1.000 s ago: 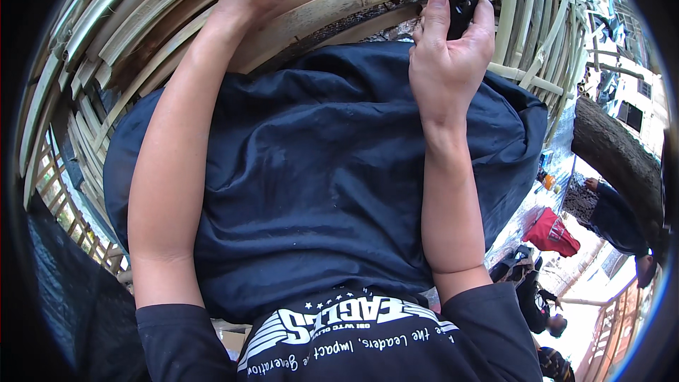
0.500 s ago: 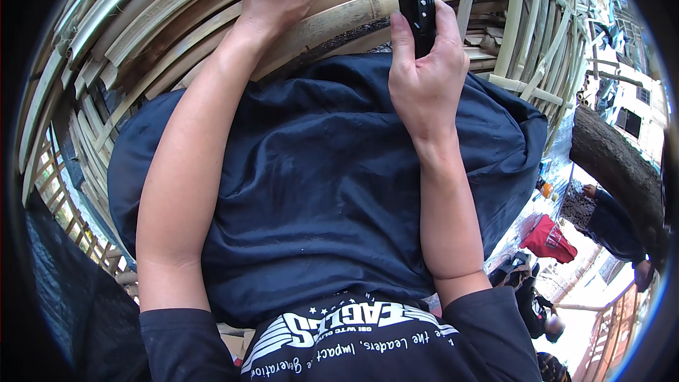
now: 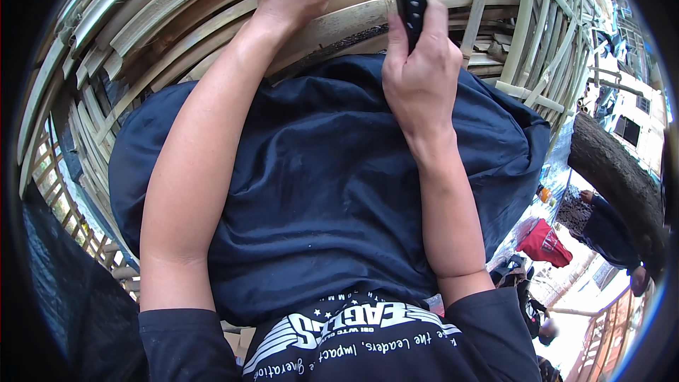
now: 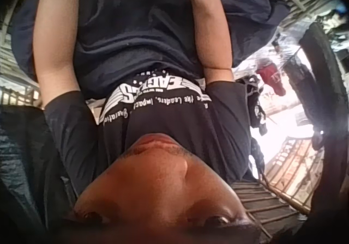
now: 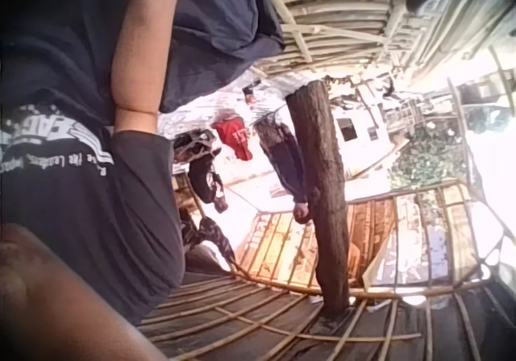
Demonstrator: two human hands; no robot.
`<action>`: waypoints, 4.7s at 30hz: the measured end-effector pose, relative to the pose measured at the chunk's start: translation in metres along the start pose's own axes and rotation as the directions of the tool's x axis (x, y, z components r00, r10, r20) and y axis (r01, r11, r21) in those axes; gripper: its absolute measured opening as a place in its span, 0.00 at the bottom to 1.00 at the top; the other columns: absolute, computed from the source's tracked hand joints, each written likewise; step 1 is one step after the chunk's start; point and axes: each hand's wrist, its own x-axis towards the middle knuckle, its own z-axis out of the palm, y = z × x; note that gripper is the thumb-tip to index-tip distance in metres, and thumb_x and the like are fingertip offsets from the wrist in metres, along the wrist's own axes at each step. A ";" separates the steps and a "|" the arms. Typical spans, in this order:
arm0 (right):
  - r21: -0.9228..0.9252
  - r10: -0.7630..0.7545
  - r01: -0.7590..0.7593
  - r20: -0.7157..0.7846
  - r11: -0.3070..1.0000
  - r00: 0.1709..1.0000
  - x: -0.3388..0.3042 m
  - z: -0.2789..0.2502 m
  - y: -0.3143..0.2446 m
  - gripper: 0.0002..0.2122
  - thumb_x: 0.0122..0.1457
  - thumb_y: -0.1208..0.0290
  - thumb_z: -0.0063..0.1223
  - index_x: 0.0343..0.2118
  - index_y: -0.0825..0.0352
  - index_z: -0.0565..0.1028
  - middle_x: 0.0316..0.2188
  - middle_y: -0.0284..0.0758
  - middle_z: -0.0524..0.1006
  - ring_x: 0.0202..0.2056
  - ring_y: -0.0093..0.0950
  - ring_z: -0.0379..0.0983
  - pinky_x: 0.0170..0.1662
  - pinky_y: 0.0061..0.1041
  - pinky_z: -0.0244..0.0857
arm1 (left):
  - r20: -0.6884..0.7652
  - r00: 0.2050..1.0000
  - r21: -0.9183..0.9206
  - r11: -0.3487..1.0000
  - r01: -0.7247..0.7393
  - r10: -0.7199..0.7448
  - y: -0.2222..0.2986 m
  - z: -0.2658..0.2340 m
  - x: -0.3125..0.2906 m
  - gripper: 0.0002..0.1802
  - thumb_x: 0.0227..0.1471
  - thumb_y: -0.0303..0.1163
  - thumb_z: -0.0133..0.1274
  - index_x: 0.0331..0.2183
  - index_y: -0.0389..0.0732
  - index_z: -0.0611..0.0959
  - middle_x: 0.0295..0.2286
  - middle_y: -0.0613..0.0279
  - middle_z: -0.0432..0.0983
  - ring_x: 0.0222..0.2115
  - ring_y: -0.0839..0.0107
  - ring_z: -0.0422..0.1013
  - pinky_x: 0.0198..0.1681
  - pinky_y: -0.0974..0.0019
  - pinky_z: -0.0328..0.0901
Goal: The person hammers a small nail into a bamboo strip using a hammer, prying it out with the claw of the hammer, and then picks up another small piece of wood.
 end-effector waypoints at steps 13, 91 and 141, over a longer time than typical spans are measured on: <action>0.094 -0.136 0.159 -0.210 0.983 0.968 0.000 -0.001 -0.004 0.13 0.67 0.74 0.55 0.50 0.71 0.69 0.29 0.53 0.81 0.33 0.57 0.79 0.35 0.51 0.71 | -0.018 0.999 -0.017 0.999 -0.041 0.040 0.005 0.002 -0.002 0.05 0.50 0.30 0.68 0.29 0.39 0.90 0.29 0.61 0.84 0.26 0.66 0.80 0.31 0.63 0.73; 0.497 0.287 -0.229 -0.043 0.837 0.957 0.001 -0.004 0.019 0.11 0.70 0.68 0.57 0.46 0.73 0.76 0.27 0.36 0.81 0.29 0.24 0.77 0.35 0.27 0.70 | 0.072 0.984 -0.189 0.967 0.173 -0.162 0.002 -0.007 -0.023 0.09 0.59 0.33 0.67 0.38 0.37 0.89 0.20 0.78 0.74 0.22 0.90 0.63 0.25 0.79 0.58; 0.342 0.140 -0.111 -0.062 0.933 0.988 -0.002 -0.008 0.010 0.11 0.69 0.70 0.58 0.47 0.72 0.75 0.28 0.42 0.82 0.29 0.35 0.80 0.37 0.34 0.73 | 0.056 0.998 -0.015 0.999 -0.031 0.031 0.012 -0.004 -0.009 0.04 0.52 0.27 0.67 0.31 0.37 0.90 0.29 0.59 0.83 0.25 0.70 0.77 0.29 0.66 0.70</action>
